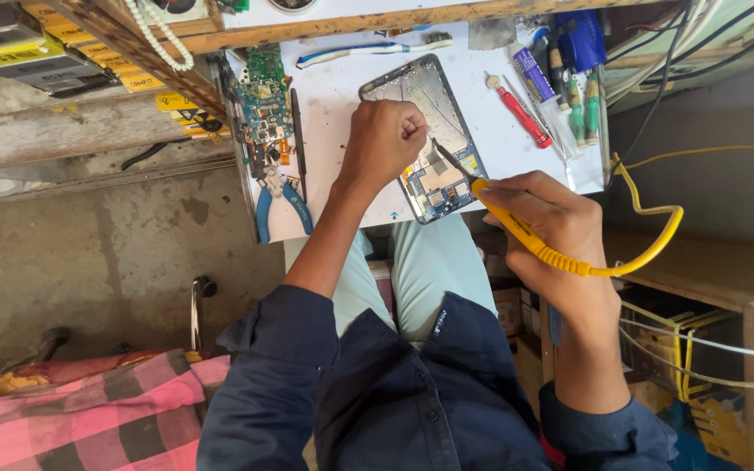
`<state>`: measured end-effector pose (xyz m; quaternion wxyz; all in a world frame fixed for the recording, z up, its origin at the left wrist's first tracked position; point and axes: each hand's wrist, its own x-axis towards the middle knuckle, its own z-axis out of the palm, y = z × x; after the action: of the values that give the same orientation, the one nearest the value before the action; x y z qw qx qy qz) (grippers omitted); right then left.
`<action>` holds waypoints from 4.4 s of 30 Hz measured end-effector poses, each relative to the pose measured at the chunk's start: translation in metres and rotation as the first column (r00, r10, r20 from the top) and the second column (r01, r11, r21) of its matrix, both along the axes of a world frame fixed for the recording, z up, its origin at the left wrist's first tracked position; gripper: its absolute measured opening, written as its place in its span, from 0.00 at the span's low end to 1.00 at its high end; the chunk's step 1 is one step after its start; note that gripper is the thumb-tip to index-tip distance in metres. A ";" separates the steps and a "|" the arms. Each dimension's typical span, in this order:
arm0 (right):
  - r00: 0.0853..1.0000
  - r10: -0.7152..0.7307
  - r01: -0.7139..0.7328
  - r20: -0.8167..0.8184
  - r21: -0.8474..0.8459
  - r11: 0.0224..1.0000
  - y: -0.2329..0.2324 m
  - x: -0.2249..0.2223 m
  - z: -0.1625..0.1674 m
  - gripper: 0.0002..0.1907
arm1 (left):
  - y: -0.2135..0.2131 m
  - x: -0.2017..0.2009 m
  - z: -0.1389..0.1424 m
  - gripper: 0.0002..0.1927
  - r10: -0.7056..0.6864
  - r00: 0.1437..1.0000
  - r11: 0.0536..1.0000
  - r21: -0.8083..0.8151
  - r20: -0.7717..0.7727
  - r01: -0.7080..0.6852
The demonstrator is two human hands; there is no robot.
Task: The person sits at a repair bench holding a yellow soldering iron and works on the exposed internal board of a disassembled smartphone with a cracked screen, touching the iron to points on the board while steadying the device with the other hand. They briefly reach to the upper shelf and continue soldering different spots on the board.
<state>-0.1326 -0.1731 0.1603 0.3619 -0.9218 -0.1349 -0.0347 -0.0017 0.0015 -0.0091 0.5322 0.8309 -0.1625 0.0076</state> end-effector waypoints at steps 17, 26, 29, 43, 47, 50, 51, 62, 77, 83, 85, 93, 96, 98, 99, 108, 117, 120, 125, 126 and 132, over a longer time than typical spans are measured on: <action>1.000 0.003 -0.003 -0.002 0.000 1.000 0.002 0.003 -0.001 0.28 | 0.001 -0.001 0.000 0.02 -0.003 1.000 1.000 -0.024 0.020 0.004; 0.999 0.027 -0.029 -0.029 -0.062 0.998 -0.003 0.023 0.007 0.18 | 0.002 0.000 0.002 0.03 -0.018 0.999 0.999 -0.039 0.038 0.019; 0.998 0.056 -0.056 0.004 -0.116 0.992 -0.001 0.030 0.007 0.14 | 0.003 0.000 0.002 0.03 -0.017 0.998 0.999 -0.047 0.057 0.020; 0.996 0.055 -0.043 0.069 -0.165 0.985 0.003 0.028 0.010 0.14 | 0.003 0.000 0.002 0.01 -0.029 0.999 0.998 -0.059 0.033 0.031; 0.995 0.065 -0.053 0.073 -0.147 0.988 0.003 0.025 0.008 0.14 | 0.003 0.001 0.000 0.01 -0.033 0.999 0.998 -0.057 0.031 0.035; 0.995 0.073 -0.065 0.065 -0.123 0.990 0.001 0.025 0.008 0.11 | 0.002 0.002 -0.001 0.01 -0.037 0.999 0.998 -0.052 0.036 0.039; 0.995 0.075 -0.068 0.060 -0.117 0.991 0.000 0.025 0.008 0.10 | 0.002 0.002 -0.001 0.01 -0.038 0.999 0.998 -0.048 0.036 0.040; 0.995 0.084 -0.076 0.052 -0.148 0.986 -0.005 0.030 0.010 0.09 | 0.002 0.002 0.002 0.01 -0.042 0.998 0.997 -0.059 0.041 0.045; 0.997 0.068 -0.062 0.039 -0.131 0.989 0.000 0.025 0.011 0.10 | 0.002 0.002 -0.001 0.01 -0.044 0.999 0.998 -0.051 0.025 0.046; 0.998 0.053 -0.047 0.038 -0.131 0.990 -0.001 0.021 0.009 0.10 | 0.002 0.001 -0.003 0.00 -0.036 0.999 0.998 -0.043 0.033 0.037; 0.998 0.046 -0.042 0.033 -0.134 0.990 -0.003 0.020 0.010 0.11 | 0.001 0.003 -0.004 0.01 -0.032 0.999 0.999 -0.041 0.029 0.033; 0.999 0.001 0.002 0.045 -0.071 0.998 -0.005 0.014 0.009 0.10 | 0.001 0.002 -0.004 0.02 -0.027 0.999 1.000 -0.011 0.041 0.028; 0.998 -0.009 0.013 0.056 -0.060 0.998 -0.004 0.015 0.007 0.11 | 0.001 0.002 -0.003 0.02 -0.022 0.998 1.000 -0.009 0.051 0.023; 0.998 -0.012 0.016 0.054 -0.070 0.997 -0.005 0.014 0.006 0.11 | 0.002 0.001 -0.002 0.03 -0.023 0.999 1.000 -0.005 0.050 0.023; 0.998 -0.015 0.019 0.054 -0.075 0.997 -0.005 0.013 0.006 0.11 | 0.002 0.001 -0.002 0.03 -0.024 0.998 1.000 -0.003 0.051 0.024; 0.998 -0.041 0.045 0.054 -0.072 0.996 -0.009 0.010 0.006 0.12 | 0.000 0.001 -0.001 0.05 -0.017 0.998 1.000 0.016 0.062 0.016; 0.995 -0.062 0.068 0.082 -0.073 0.995 -0.012 0.008 0.005 0.12 | 0.001 0.001 0.000 0.04 -0.007 1.000 1.000 0.028 0.013 0.007; 0.993 -0.062 0.068 0.098 -0.060 0.996 -0.014 0.007 0.004 0.13 | 0.001 0.001 0.003 0.03 -0.004 1.000 1.000 0.026 0.001 0.004; 0.993 -0.064 0.070 0.100 -0.055 0.996 -0.015 0.008 -0.001 0.13 | -0.001 -0.002 0.007 0.05 0.011 1.000 0.996 0.084 0.029 -0.014; 0.993 -0.059 0.064 0.102 -0.054 0.996 -0.016 0.008 -0.002 0.14 | -0.002 -0.003 0.007 0.05 0.015 0.999 0.995 0.100 0.047 -0.020; 0.997 -0.033 0.037 0.075 -0.055 0.998 -0.015 0.010 -0.005 0.14 | -0.006 -0.001 0.007 0.05 0.034 0.999 0.990 0.134 0.005 -0.034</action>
<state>-0.1225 -0.1882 0.1555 0.3300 -0.9319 -0.1328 -0.0712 -0.0024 -0.0045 -0.0019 0.4747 0.8674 -0.1493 0.0071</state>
